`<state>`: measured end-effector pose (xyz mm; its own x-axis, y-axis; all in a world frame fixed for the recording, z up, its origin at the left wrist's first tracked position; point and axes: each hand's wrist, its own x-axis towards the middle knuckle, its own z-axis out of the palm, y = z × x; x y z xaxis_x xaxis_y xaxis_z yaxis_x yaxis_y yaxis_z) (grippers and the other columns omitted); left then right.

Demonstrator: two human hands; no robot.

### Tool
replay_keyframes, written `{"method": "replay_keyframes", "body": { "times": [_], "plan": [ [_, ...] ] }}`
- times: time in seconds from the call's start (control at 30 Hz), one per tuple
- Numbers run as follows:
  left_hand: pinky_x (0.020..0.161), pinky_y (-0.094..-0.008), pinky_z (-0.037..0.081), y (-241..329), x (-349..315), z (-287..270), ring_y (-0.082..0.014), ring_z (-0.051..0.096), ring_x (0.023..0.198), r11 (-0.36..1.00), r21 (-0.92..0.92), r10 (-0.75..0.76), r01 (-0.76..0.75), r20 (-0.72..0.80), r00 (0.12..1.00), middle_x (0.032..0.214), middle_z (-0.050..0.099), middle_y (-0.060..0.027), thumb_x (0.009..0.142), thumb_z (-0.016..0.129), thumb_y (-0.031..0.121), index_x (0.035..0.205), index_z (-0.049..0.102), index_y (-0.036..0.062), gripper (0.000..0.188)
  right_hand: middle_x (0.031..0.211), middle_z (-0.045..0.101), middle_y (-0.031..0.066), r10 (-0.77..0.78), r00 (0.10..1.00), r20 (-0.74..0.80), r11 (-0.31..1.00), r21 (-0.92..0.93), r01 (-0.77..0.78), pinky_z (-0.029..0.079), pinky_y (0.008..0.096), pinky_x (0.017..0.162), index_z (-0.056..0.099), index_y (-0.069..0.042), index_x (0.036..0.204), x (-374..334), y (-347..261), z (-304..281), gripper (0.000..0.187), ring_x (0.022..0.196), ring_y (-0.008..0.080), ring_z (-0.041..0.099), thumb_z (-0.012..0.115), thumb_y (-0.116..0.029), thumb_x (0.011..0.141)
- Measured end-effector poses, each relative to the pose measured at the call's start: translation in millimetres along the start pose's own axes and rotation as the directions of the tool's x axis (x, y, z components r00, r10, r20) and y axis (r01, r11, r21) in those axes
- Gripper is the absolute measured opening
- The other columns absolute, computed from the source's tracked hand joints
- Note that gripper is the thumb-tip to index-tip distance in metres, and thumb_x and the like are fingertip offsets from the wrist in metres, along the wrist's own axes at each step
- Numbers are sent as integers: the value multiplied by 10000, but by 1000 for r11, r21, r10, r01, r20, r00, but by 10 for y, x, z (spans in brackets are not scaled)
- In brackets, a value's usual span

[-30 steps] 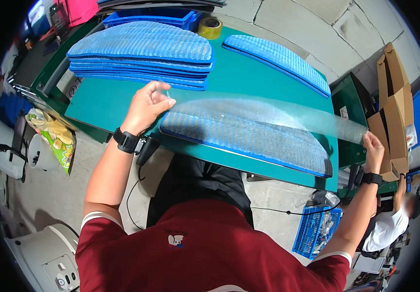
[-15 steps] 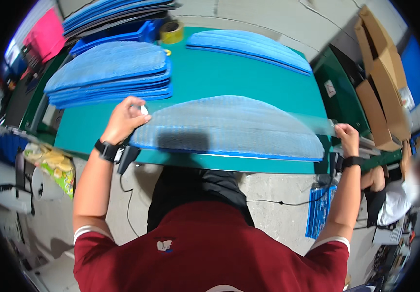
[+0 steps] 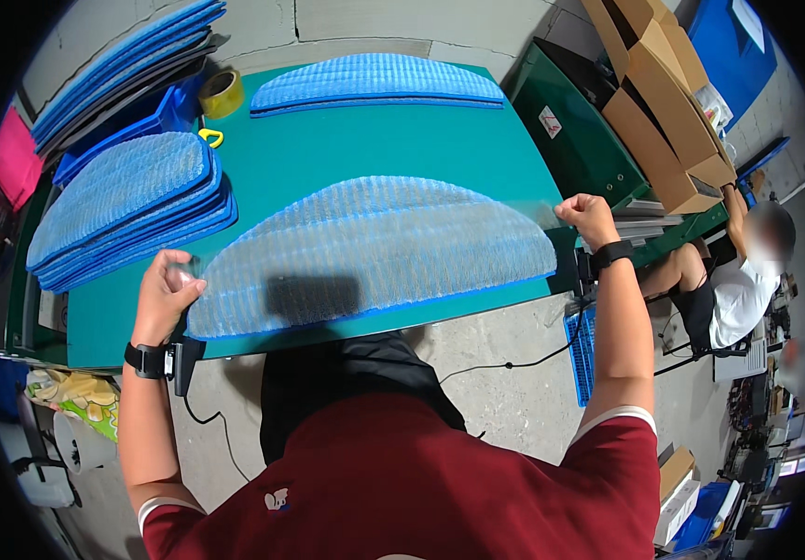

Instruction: Applying clear adhesive sheets to blue mop pads on a workbench.

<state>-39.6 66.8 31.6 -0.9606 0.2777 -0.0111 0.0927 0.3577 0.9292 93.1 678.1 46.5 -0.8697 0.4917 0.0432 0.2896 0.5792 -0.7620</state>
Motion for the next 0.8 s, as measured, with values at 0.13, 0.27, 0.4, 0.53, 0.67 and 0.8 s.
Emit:
{"method": "replay_keyframes", "body": {
  "times": [0.13,0.27,0.4,0.53,0.67,0.8],
  "plan": [
    [566,-170,386,-11,-36,5,-35,473,611,1000,-13,21,-21,-6,1000,687,509,22,721,665,-21,1019,466,27,361,640,581,6,17,1000,11,1000,-13,-17,411,218,566,608,-9,685,-39,68,37,100,584,76,509,681,-62,729],
    [564,-167,384,-18,-40,10,-34,469,613,1000,0,22,-22,-5,1000,687,508,22,720,665,-21,1013,468,28,356,639,580,9,44,999,13,999,26,-44,414,221,566,607,-8,687,-83,185,93,107,583,76,509,684,-67,731],
    [547,-169,365,-39,-21,18,-29,445,603,995,55,85,-85,1,996,675,487,31,715,672,-15,1008,472,31,358,602,575,20,18,999,38,997,-75,-15,417,234,539,611,6,668,-98,318,127,134,562,80,512,689,-89,720],
    [520,-181,352,-55,-24,2,-29,414,569,991,83,110,-109,-1,994,642,462,37,709,684,6,989,475,35,350,621,609,64,20,998,63,938,-348,3,445,289,531,634,-4,700,-121,215,54,173,572,138,573,702,-163,688],
    [517,-199,359,-31,-14,-25,-44,427,563,982,141,121,-124,31,992,625,470,27,704,702,42,962,482,41,338,903,643,96,13,987,-162,636,-760,-133,469,397,719,603,-93,1008,-264,-379,53,373,872,274,608,681,-277,693],
    [557,-226,390,-28,-11,-31,-63,460,609,987,125,98,-101,30,995,655,503,8,695,723,81,948,485,36,350,1058,575,161,-557,830,41,661,-582,473,423,423,839,541,-31,1083,-568,-1342,640,384,983,326,548,651,-149,735]
  ]
}}
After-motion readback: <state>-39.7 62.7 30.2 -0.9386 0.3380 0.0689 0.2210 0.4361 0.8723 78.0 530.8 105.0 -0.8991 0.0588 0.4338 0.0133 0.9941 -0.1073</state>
